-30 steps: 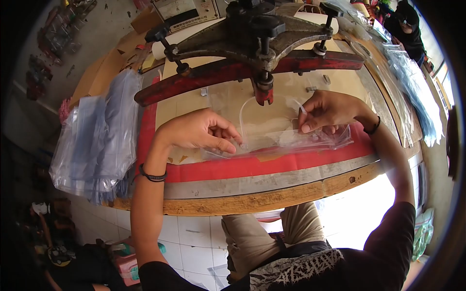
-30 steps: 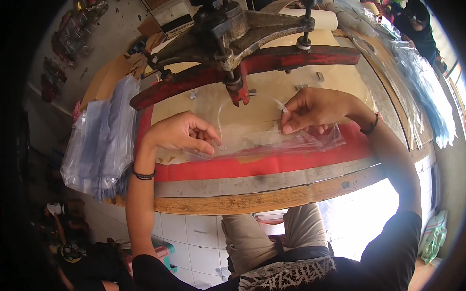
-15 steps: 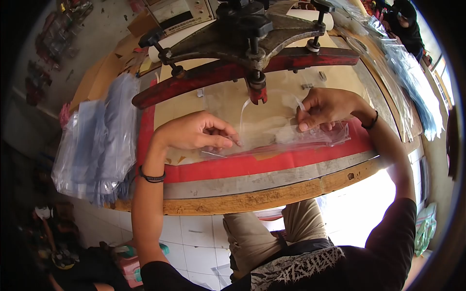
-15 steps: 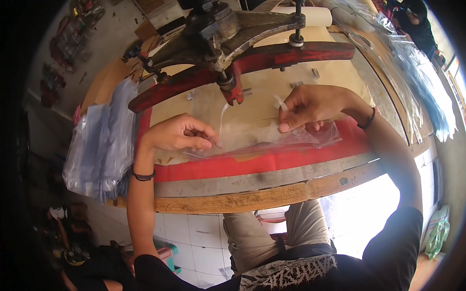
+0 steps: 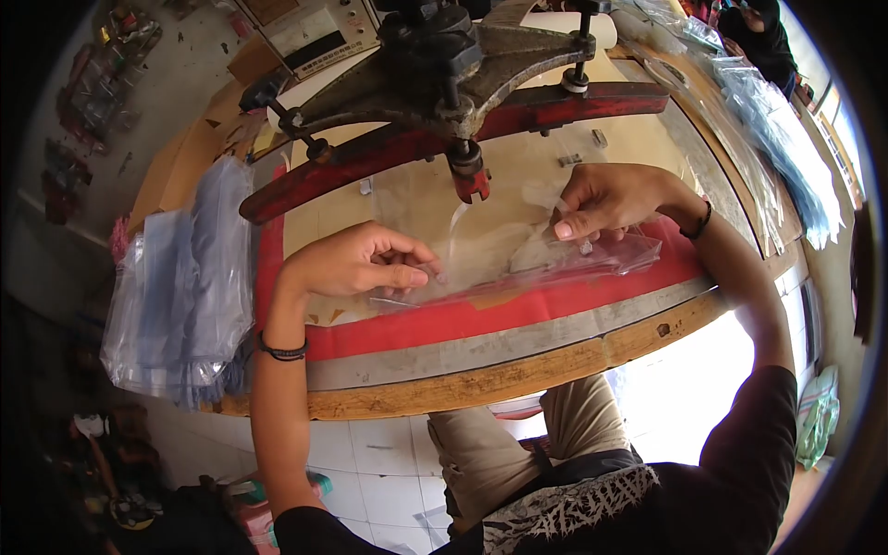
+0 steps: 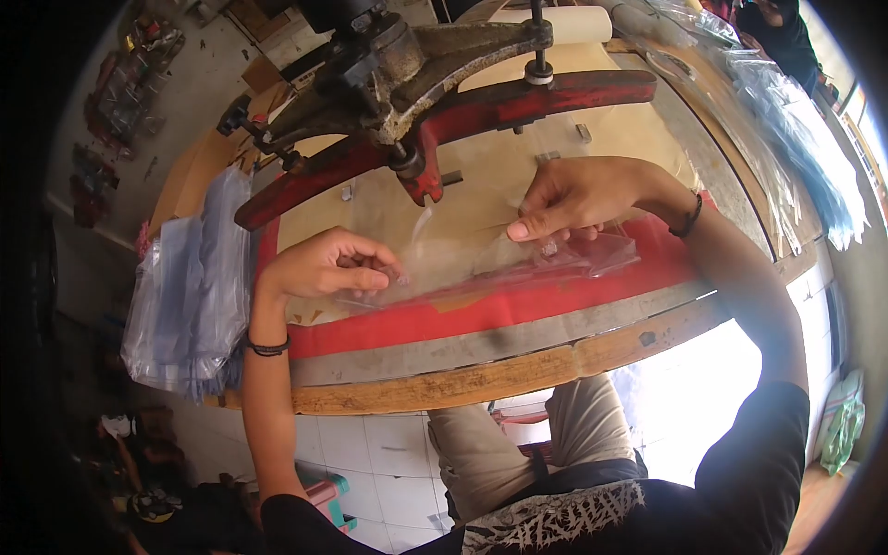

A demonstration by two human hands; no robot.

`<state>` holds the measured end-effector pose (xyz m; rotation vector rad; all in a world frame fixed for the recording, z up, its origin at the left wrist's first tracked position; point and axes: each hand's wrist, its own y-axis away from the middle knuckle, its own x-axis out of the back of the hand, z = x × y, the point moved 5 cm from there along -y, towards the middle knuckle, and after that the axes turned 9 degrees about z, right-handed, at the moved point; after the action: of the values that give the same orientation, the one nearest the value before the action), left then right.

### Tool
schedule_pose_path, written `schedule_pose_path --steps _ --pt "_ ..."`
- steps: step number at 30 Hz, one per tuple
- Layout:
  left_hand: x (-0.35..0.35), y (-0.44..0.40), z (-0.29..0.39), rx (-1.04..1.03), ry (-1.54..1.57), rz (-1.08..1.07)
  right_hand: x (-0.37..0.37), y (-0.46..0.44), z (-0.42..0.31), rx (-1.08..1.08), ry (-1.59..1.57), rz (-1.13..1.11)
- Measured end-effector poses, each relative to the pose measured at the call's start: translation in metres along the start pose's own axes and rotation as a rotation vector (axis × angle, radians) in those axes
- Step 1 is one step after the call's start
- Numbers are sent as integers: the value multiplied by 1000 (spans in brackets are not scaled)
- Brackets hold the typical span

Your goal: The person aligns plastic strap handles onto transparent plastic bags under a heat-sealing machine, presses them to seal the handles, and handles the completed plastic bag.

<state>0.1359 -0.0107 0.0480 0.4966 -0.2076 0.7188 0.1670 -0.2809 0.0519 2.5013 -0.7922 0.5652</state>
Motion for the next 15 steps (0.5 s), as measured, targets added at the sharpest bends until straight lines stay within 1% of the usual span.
schedule_pose_path --steps 3,6,9,12,15 --pt "-1 0 6 -79 29 60 1 -3 1 15 -22 -10" --pt "-3 1 10 -94 111 23 1 -3 -2 13 -60 7" --pt "-2 2 11 -96 130 33 -1 -3 -3 20 -81 30" --pt "-1 2 8 -86 83 17 -1 -2 -7 14 -62 24" --pt "-1 -2 -1 -184 54 -10 -2 0 -11 13 -47 39"
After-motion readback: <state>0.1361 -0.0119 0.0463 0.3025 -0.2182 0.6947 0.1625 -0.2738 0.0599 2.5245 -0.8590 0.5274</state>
